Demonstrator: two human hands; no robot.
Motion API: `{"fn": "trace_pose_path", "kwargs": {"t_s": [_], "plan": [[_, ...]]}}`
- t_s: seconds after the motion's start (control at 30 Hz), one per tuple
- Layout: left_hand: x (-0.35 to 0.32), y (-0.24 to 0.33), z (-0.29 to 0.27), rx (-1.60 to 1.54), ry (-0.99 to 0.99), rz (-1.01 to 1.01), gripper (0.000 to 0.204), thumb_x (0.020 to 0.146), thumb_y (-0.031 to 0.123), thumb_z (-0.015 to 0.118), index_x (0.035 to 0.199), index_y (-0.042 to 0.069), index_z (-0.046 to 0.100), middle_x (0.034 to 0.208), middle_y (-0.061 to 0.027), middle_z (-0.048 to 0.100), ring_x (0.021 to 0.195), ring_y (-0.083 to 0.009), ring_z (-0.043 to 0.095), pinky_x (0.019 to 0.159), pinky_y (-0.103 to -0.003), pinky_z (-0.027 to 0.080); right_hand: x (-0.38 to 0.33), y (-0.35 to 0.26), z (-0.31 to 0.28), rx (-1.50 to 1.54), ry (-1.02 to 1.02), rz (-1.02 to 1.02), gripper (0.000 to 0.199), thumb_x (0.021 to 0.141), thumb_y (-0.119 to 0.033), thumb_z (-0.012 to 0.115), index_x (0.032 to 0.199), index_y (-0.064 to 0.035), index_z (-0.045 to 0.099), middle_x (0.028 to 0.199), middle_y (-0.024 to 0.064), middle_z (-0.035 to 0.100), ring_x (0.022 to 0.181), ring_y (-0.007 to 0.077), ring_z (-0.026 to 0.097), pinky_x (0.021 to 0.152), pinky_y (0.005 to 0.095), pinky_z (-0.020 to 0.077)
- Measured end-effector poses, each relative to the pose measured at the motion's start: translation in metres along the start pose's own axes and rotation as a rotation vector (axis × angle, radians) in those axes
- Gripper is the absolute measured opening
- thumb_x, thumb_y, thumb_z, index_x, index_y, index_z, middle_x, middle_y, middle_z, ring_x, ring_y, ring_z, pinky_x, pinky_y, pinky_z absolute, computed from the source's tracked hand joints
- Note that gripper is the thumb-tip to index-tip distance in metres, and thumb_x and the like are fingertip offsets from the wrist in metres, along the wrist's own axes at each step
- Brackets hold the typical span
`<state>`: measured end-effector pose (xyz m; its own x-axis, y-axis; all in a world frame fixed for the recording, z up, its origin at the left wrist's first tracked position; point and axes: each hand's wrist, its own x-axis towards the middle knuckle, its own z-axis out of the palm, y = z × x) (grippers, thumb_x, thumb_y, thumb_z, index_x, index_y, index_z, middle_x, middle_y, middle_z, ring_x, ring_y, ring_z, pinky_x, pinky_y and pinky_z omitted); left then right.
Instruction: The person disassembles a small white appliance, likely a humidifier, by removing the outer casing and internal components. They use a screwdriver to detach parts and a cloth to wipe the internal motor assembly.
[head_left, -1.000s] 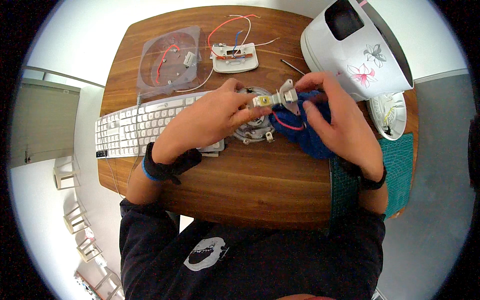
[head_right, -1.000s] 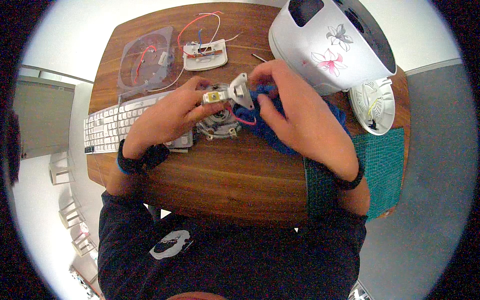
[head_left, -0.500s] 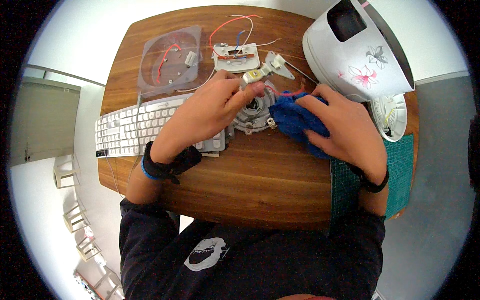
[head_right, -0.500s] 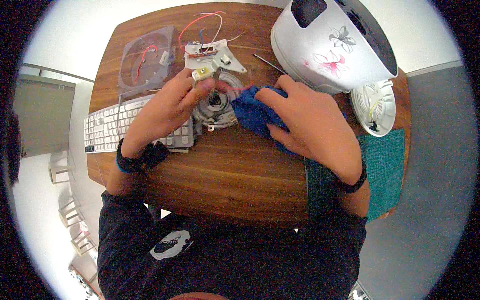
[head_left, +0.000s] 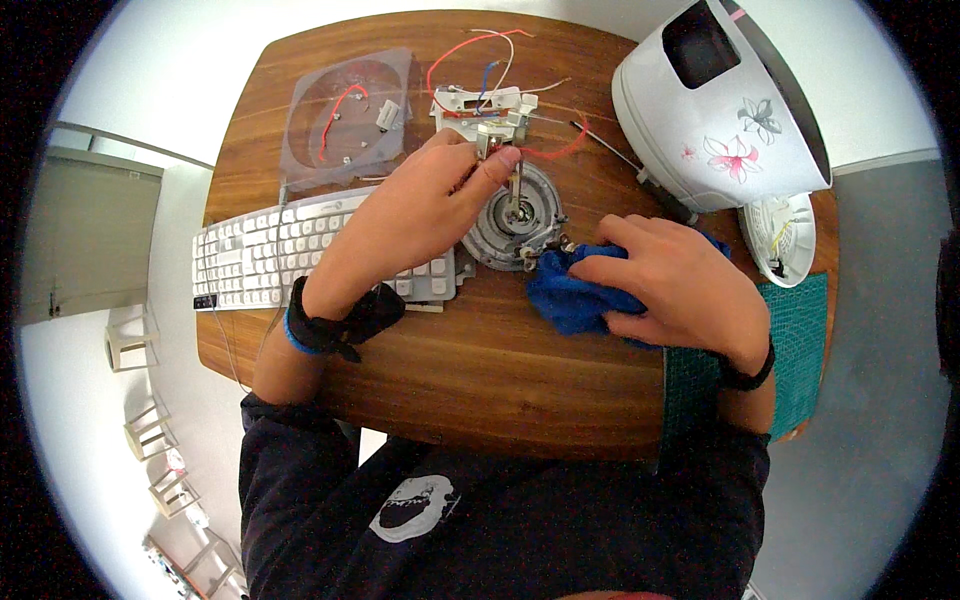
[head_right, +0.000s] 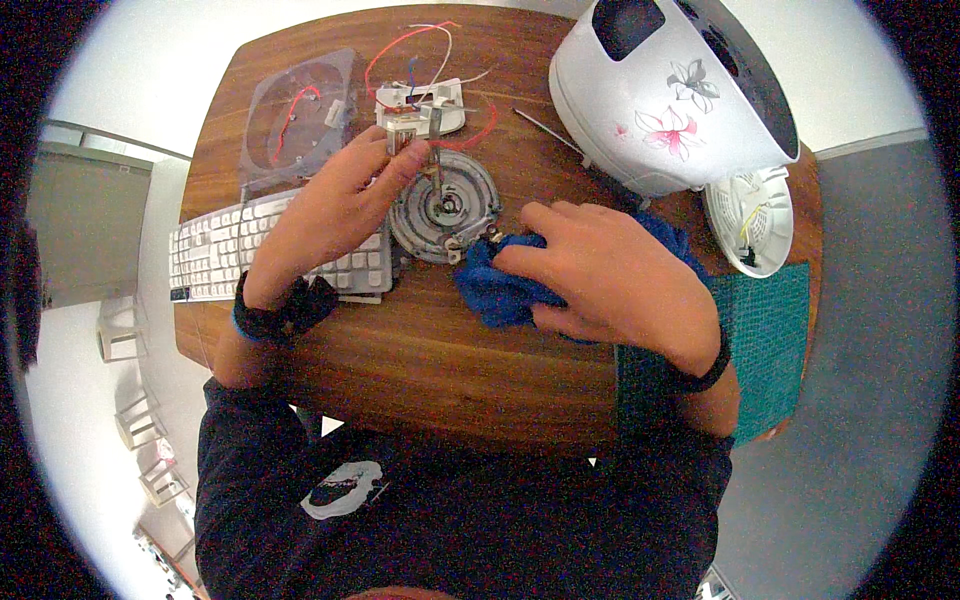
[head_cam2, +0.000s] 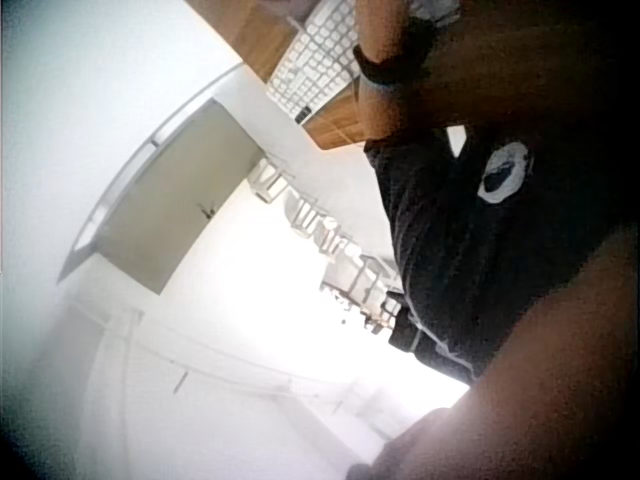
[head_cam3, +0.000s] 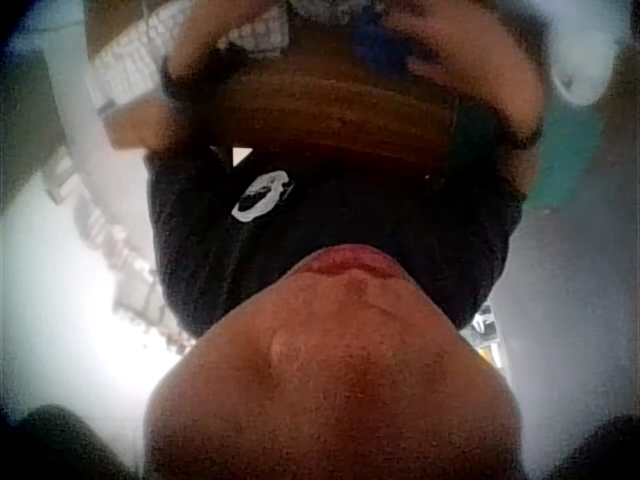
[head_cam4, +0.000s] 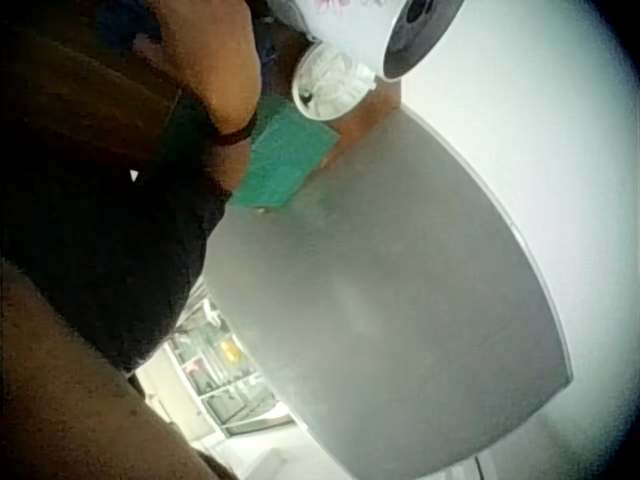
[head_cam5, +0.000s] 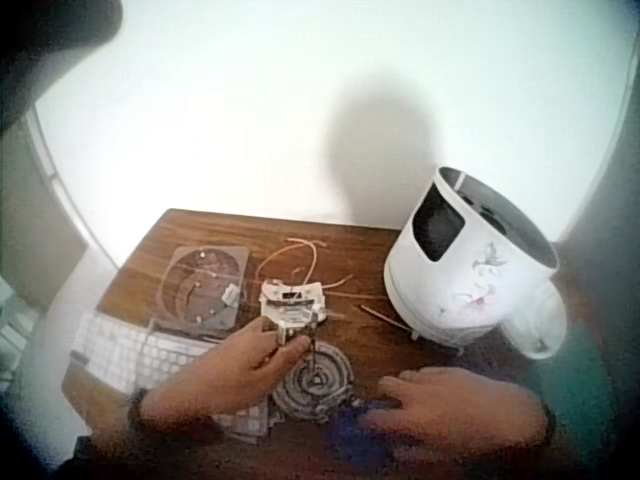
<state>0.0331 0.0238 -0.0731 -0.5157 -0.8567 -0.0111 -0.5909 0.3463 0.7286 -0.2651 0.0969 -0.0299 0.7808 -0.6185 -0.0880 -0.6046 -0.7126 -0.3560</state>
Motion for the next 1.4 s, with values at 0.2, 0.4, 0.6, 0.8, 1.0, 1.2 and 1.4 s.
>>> {"fn": "trace_pose_path", "kwargs": {"t_s": [0.2,0.4,0.6,0.8,1.0,1.2,1.4], "plan": [[-0.005,-0.002,0.002,0.075,-0.026,0.149,0.029,0.106,0.033,0.081,0.12,0.009,0.072,0.12,-0.0091,0.066,0.109,-0.0238,0.063,0.086,-0.037,0.054,0.001,-0.003,0.005,-0.001,0.013,0.029,0.057,0.079,-0.019,0.09,0.132,-0.0129,0.07,0.114,0.0129,0.062,0.107,0.0365,0.068,0.09,0.0473,0.0572],[-0.008,0.0,0.003,0.046,0.027,0.119,0.028,0.103,0.031,0.084,0.12,0.013,0.071,0.119,-0.007,0.064,0.113,-0.0239,0.061,0.085,-0.036,0.053,0.001,-0.004,0.008,-0.02,0.04,0.058,0.055,0.082,-0.018,0.09,0.133,-0.0131,0.07,0.116,0.0121,0.062,0.108,0.0355,0.068,0.092,0.0468,0.0571],[-0.002,-0.008,0.008,-0.036,-0.076,0.13,0.04,0.101,0.033,0.085,0.13,0.008,0.073,0.126,-0.015,0.075,0.119,-0.0299,0.071,0.102,-0.041,0.056,0.0,-0.004,0.009,-0.026,0.035,0.068,0.056,0.082,-0.018,0.09,0.134,-0.0134,0.07,0.118,0.012,0.063,0.109,0.0353,0.068,0.092,0.0469,0.0572],[-0.001,-0.013,0.013,0.05,-0.159,0.065,0.044,0.101,0.036,0.085,0.13,0.004,0.076,0.128,-0.0197,0.078,0.121,-0.0333,0.073,0.107,-0.042,0.056,0.0,-0.003,0.009,-0.044,0.041,0.051,0.057,0.082,-0.017,0.09,0.136,-0.0143,0.07,0.119,0.012,0.062,0.109,0.0351,0.067,0.093,0.0469,0.0572],[-0.005,-0.007,0.009,0.095,-0.146,0.125,0.038,0.103,0.029,0.082,0.133,0.008,0.074,0.119,-0.0161,0.072,0.11,-0.032,0.069,0.096,-0.041,0.056,0.001,-0.004,0.008,-0.08,0.068,0.021,0.058,0.082,-0.014,0.089,0.137,-0.0154,0.071,0.121,0.0115,0.062,0.109,0.0348,0.066,0.094,0.0463,0.0572],[-0.004,-0.003,0.007,0.055,-0.105,0.132,0.03,0.105,0.019,0.077,0.134,0.01,0.073,0.119,-0.0141,0.07,0.109,-0.0307,0.068,0.094,-0.04,0.055,0.002,-0.002,0.002,-0.11,0.121,0.053,0.058,0.082,-0.01,0.086,0.138,-0.0161,0.071,0.123,0.0125,0.062,0.11,0.0361,0.067,0.093,0.0468,0.0584],[-0.003,-0.002,0.004,0.014,-0.016,0.163,0.031,0.105,0.018,0.076,0.135,0.01,0.072,0.128,-0.0153,0.071,0.117,-0.0296,0.068,0.1,-0.039,0.053,0.002,-0.003,-0.004,-0.155,0.184,0.14,0.056,0.084,-0.011,0.084,0.138,-0.0149,0.072,0.125,0.014,0.062,0.112,0.0381,0.067,0.093,0.0474,0.0602]]}}
